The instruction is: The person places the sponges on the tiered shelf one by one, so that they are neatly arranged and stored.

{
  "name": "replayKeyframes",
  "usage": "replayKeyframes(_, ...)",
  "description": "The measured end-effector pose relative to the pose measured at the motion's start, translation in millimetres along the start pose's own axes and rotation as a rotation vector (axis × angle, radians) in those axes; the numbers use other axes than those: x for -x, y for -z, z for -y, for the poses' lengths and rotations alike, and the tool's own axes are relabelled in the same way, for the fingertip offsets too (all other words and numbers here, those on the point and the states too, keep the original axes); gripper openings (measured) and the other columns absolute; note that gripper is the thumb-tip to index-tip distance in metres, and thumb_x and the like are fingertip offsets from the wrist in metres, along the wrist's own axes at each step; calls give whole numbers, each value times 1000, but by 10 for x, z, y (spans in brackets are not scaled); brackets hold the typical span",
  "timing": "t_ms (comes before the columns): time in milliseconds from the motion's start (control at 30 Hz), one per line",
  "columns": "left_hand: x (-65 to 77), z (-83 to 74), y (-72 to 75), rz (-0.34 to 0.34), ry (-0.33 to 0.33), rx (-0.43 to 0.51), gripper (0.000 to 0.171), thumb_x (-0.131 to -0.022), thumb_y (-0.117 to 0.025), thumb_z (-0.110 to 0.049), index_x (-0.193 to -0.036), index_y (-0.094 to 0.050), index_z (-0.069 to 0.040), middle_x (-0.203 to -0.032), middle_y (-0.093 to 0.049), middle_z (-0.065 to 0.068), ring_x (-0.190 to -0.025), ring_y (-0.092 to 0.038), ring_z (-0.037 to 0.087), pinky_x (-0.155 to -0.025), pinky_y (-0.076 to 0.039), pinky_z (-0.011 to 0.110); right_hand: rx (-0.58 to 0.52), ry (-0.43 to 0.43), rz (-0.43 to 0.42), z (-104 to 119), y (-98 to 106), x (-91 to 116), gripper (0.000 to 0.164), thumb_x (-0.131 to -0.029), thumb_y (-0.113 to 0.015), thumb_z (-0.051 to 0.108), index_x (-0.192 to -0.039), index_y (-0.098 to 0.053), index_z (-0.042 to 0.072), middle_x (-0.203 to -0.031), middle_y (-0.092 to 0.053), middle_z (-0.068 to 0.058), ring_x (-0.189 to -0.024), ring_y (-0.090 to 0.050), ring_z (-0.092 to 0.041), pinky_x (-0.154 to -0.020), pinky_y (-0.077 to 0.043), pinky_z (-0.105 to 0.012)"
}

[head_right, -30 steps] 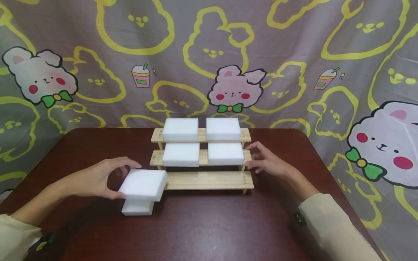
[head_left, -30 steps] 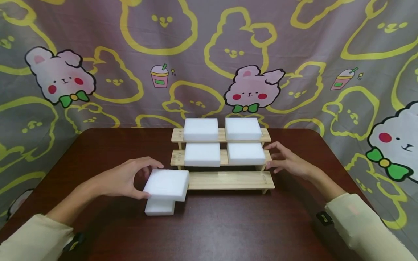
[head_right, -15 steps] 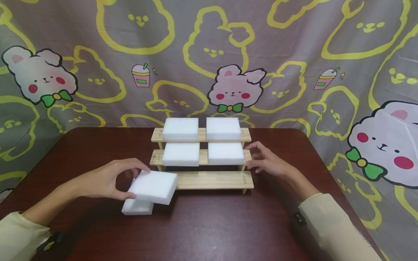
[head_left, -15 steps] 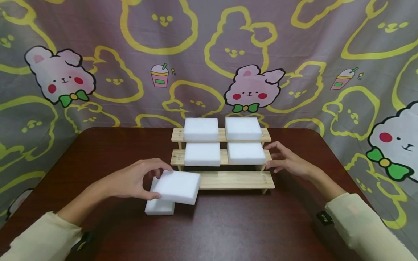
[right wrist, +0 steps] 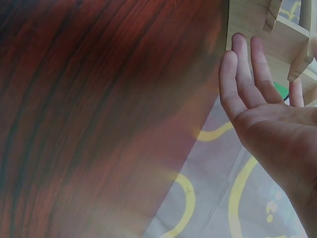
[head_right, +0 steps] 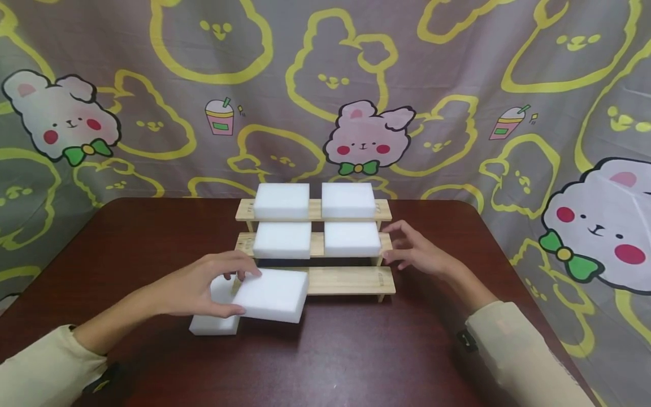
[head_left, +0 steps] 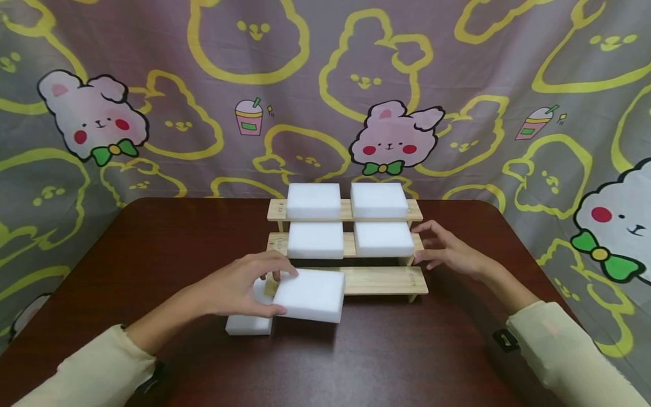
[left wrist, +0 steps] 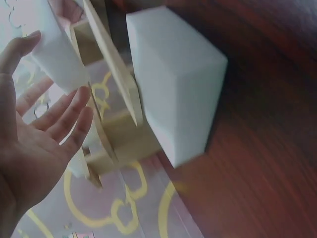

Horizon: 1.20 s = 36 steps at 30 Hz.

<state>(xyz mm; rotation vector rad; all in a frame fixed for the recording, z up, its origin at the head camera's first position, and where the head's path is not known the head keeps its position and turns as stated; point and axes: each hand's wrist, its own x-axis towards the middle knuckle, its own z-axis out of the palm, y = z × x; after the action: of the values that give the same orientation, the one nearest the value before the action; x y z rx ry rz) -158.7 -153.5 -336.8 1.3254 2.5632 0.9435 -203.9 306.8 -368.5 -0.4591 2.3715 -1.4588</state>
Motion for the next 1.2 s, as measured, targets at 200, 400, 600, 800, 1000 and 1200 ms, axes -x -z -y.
replayKeyframes(200, -116, -153, -160, 20, 13, -54, 45, -85, -86, -30, -123, -68, -16, -122, -61, -5, -99, -64, 16, -80, -55, 36, 0, -3, -2, 3, -3, 0, 55, -100, -66, 11, -141, -31, 0, -128, -55, -29, -102, -69, -30, -81, -57, -43)
replayKeyframes(400, -221, -289, -258, 9, 9, -104, 46, -85, -85, -33, -124, -67, -16, -121, -61, -5, -98, -67, 16, -76, -54, 29, 0, -6, 3, 9, -3, -6, 56, -100, -66, 12, -142, -31, 1, -128, -55, -28, -103, -68, -31, -81, -57, -43)
replayKeyframes(600, -318, -319, -328, -21, 18, -120, 46, -84, -85, -34, -123, -68, -16, -119, -62, -4, -92, -65, 13, -68, -49, 23, 2, -5, 4, 13, -4, -3, 55, -100, -66, 12, -142, -31, 0, -125, -58, -27, -101, -69, -28, -81, -57, -43)
replayKeyframes(800, -425, -361, -424, -40, 16, -143, 48, -85, -84, -37, -124, -68, -16, -120, -61, -1, -84, -64, 11, -62, -48, 21, 5, -19, 2, 14, -3, 1, 56, -101, -66, 13, -142, -31, 1, -127, -58, -28, -103, -69, -29, -81, -57, -42)
replayKeyframes(1000, -524, -403, -508, -32, 31, -185, 50, -84, -84, -40, -125, -69, -15, -123, -61, 1, -82, -67, 10, -63, -49, 21, 7, -18, -6, 11, -6, 3, 56, -100, -66, 13, -142, -31, 1, -129, -57, -29, -103, -69, -31, -81, -57, -42)
replayKeyframes(1200, -605, -418, -585, -34, 30, -196, 51, -85, -84, -41, -126, -70, -14, -125, -63, 3, -78, -63, 8, -62, -47, 21, 1, -13, -3, 10, -8, 5, 56, -100, -66, 12, -142, -31, 1, -129, -56, -30, -103, -69, -30, -81, -57, -42)
